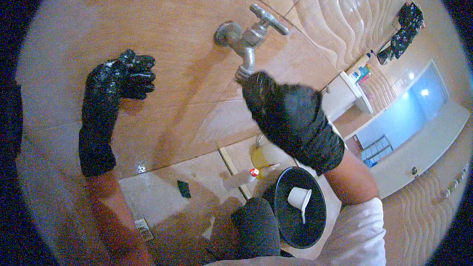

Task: The person cleans a bathroom faucet by applying liquid cleaner from a bottle onto a sponge and scrubbing all surfaces of the faucet handle and spout by hand.

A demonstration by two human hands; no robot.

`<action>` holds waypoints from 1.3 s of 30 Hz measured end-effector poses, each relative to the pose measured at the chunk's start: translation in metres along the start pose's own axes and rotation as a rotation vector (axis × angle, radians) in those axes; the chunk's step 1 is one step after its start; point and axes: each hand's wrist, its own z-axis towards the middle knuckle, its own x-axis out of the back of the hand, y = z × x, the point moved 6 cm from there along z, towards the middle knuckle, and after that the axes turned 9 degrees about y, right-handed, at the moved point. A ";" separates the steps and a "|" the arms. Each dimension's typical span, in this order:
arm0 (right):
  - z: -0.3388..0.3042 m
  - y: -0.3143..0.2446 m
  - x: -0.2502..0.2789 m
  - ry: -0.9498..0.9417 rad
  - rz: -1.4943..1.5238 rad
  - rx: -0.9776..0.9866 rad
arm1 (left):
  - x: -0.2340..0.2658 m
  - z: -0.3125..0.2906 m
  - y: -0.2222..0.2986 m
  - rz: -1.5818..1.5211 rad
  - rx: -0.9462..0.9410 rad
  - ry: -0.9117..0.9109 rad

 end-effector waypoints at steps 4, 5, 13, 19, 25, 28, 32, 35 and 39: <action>0.012 0.003 0.008 0.064 -0.042 0.000 | 0.008 -0.003 0.013 0.034 0.010 0.037; 0.011 0.006 0.006 0.063 -0.060 -0.020 | 0.006 -0.004 0.013 0.032 -0.004 0.041; 0.011 0.004 0.004 0.084 0.050 0.071 | 0.009 -0.002 -0.004 0.076 0.007 -0.005; 0.001 0.012 -0.007 0.043 0.061 0.191 | -0.001 0.001 -0.020 0.028 0.047 0.007; 0.002 0.023 0.003 -0.013 0.138 -0.093 | -0.002 0.003 -0.018 -0.009 0.058 0.031; 0.007 0.011 0.011 0.046 0.080 0.056 | 0.010 -0.005 0.004 0.024 0.036 0.073; 0.009 0.011 0.008 0.046 0.071 0.062 | 0.010 -0.004 0.005 0.047 0.027 0.069; 0.008 0.014 -0.003 -0.034 0.032 -0.022 | 0.003 0.000 -0.011 0.028 0.068 0.065; -0.042 0.038 -0.078 -0.272 -0.308 0.382 | 0.004 -0.006 0.003 0.038 0.041 0.042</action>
